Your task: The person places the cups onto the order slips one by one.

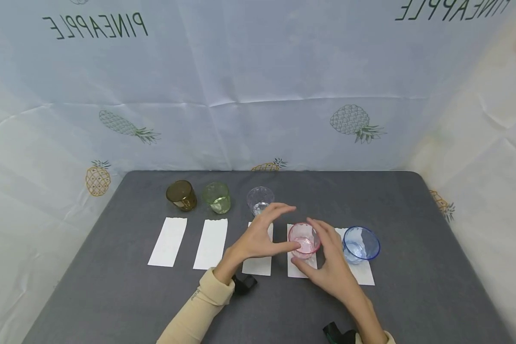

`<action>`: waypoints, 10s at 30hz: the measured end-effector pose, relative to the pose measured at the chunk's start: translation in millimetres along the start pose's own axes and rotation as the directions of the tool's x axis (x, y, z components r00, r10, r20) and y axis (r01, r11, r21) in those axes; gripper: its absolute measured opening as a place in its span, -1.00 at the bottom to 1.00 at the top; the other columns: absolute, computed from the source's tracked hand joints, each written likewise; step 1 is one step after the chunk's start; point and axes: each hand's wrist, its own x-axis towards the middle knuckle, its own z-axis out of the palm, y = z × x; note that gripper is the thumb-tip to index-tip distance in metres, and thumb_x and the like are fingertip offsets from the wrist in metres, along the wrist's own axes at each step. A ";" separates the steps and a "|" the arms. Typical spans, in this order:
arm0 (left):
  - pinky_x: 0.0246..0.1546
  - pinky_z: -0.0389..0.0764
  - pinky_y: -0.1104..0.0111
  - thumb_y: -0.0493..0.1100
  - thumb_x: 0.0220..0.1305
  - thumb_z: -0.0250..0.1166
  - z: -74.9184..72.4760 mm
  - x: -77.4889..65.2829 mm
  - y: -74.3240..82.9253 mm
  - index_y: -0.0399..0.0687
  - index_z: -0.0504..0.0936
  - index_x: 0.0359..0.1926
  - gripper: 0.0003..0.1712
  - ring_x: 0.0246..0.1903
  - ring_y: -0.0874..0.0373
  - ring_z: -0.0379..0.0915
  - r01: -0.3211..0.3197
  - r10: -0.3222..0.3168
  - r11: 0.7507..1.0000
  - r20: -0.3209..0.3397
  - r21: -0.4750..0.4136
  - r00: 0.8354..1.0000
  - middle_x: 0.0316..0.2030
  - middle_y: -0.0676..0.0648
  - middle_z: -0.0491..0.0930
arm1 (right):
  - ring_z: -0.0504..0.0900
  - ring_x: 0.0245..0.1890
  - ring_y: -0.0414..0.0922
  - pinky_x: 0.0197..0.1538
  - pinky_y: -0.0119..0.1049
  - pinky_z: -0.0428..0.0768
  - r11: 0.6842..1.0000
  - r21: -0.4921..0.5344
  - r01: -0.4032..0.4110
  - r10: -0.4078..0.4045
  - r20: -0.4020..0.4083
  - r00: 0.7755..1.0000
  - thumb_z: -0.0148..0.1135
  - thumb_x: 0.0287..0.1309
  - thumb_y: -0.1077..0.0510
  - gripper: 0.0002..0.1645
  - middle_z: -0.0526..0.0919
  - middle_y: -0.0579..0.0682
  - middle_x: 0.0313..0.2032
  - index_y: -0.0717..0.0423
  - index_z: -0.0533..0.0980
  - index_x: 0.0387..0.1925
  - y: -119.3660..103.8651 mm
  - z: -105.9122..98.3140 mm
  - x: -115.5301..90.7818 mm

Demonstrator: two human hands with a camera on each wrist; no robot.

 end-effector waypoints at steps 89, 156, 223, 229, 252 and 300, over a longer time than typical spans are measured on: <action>0.33 0.51 -0.06 0.08 0.13 0.54 -80.8 23.8 -73.6 -0.16 0.32 0.50 0.00 0.35 -0.14 0.41 0.212 -0.244 0.961 0.184 0.178 0.952 0.39 -0.22 0.40 | 0.33 0.38 0.43 0.27 0.36 0.46 0.995 -0.078 -0.054 0.072 0.252 0.965 0.53 0.03 0.02 -0.07 0.23 0.45 0.40 0.44 0.38 0.32 -20.6 98.7 -12.5; 0.16 0.61 0.08 -0.01 -0.02 0.64 -75.9 -36.1 -17.0 -0.09 0.55 0.34 -0.13 0.12 0.03 0.54 0.103 -0.103 0.995 0.026 -0.004 0.994 0.22 -0.15 0.57 | 0.30 0.43 0.37 0.33 0.33 0.44 0.991 -0.053 -0.124 0.134 0.298 0.945 0.57 0.02 0.01 -0.02 0.23 0.39 0.45 0.38 0.37 0.37 -23.5 94.0 -7.1; 0.29 0.54 -0.02 0.05 0.10 0.55 -52.1 -52.4 -41.2 -0.13 0.44 0.41 -0.10 0.27 0.00 0.49 0.152 -0.149 0.988 0.173 -0.005 0.973 0.30 -0.09 0.51 | 0.36 0.39 0.30 0.36 0.28 0.44 0.984 -0.053 -0.172 0.180 0.273 0.945 0.62 -0.06 0.03 0.09 0.29 0.35 0.40 0.40 0.29 0.41 -23.9 96.0 -4.6; 0.30 0.54 0.01 0.04 0.11 0.55 -52.3 -52.9 -40.3 -0.09 0.42 0.42 -0.11 0.27 0.01 0.49 0.116 -0.116 0.993 0.169 0.011 0.979 0.30 -0.09 0.51 | 0.36 0.40 0.27 0.39 0.26 0.42 0.985 -0.037 -0.166 0.170 0.253 0.952 0.62 -0.06 0.07 0.15 0.30 0.34 0.40 0.37 0.22 0.46 -23.7 95.7 -6.3; 0.36 0.49 -0.04 -0.11 0.08 0.59 -101.0 -79.1 -41.1 -0.04 0.31 0.49 -0.01 0.35 -0.17 0.43 0.074 -0.074 0.997 0.011 -0.008 0.997 0.37 -0.10 0.45 | 0.38 0.45 0.05 0.45 -0.56 0.24 0.988 0.152 0.020 -0.016 -0.031 0.999 0.66 -0.13 0.16 0.06 0.36 0.08 0.46 0.06 0.38 0.45 -64.4 85.2 6.9; 0.49 0.31 -0.09 -0.13 0.15 0.55 -174.4 -59.4 -91.7 -0.07 0.26 0.53 -0.01 0.48 -0.20 0.23 0.205 -0.200 0.975 -0.068 0.080 0.977 0.47 -0.25 0.30 | 0.24 0.54 0.07 0.44 0.15 0.42 0.972 0.234 0.004 -0.061 0.237 0.970 0.51 0.09 -0.10 -0.02 0.26 0.06 0.51 -0.05 0.31 0.50 -100.0 162.8 22.5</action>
